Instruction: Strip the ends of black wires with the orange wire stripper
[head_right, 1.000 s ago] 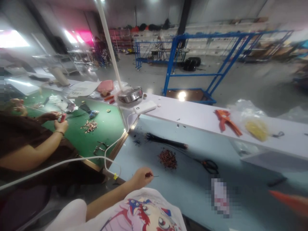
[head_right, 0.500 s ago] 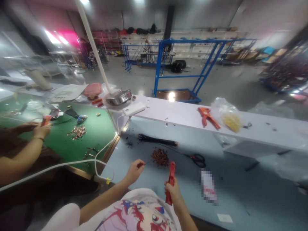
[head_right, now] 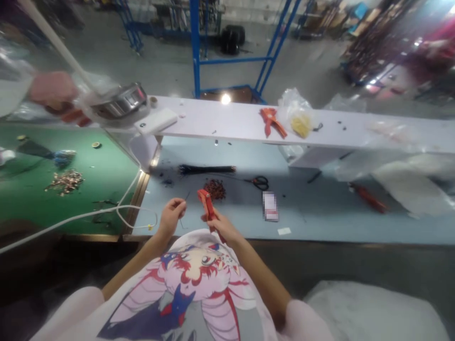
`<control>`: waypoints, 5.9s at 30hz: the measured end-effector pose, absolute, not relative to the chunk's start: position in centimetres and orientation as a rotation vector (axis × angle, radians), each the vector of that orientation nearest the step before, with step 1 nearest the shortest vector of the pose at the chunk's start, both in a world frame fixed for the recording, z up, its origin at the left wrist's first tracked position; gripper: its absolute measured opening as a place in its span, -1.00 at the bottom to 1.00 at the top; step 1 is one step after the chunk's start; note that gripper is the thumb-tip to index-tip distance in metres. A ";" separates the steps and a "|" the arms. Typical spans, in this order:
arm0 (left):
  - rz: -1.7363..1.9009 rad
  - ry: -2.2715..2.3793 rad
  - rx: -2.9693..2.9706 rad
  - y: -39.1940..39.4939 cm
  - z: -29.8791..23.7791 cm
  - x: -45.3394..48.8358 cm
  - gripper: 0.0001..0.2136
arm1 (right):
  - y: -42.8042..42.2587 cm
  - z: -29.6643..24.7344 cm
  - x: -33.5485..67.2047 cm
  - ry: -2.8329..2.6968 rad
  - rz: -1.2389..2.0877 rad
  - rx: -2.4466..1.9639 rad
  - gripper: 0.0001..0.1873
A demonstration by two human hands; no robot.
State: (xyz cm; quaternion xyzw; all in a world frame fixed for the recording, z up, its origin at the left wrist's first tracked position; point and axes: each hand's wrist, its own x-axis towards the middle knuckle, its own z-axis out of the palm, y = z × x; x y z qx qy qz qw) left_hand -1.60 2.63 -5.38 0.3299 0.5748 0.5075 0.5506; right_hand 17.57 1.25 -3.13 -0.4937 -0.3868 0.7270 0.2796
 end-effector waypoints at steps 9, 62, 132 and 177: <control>1.298 1.363 1.029 1.6 -1.2 -0.8 -0.82 | 0.3 -0.2 17.6 -0.496 2.157 -0.720 -0.43; 1.443 1.304 1.384 1.0 0.4 -0.4 -0.91 | -0.5 0.6 18.3 -0.521 2.522 -0.426 -0.59; 1.308 1.406 1.707 1.2 1.2 -1.2 -0.96 | 0.3 0.2 19.0 -1.200 2.180 -0.817 -0.73; 1.274 1.431 1.557 1.7 -2.8 -0.2 -0.90 | 0.0 -1.5 19.4 -0.753 2.361 -0.764 -0.64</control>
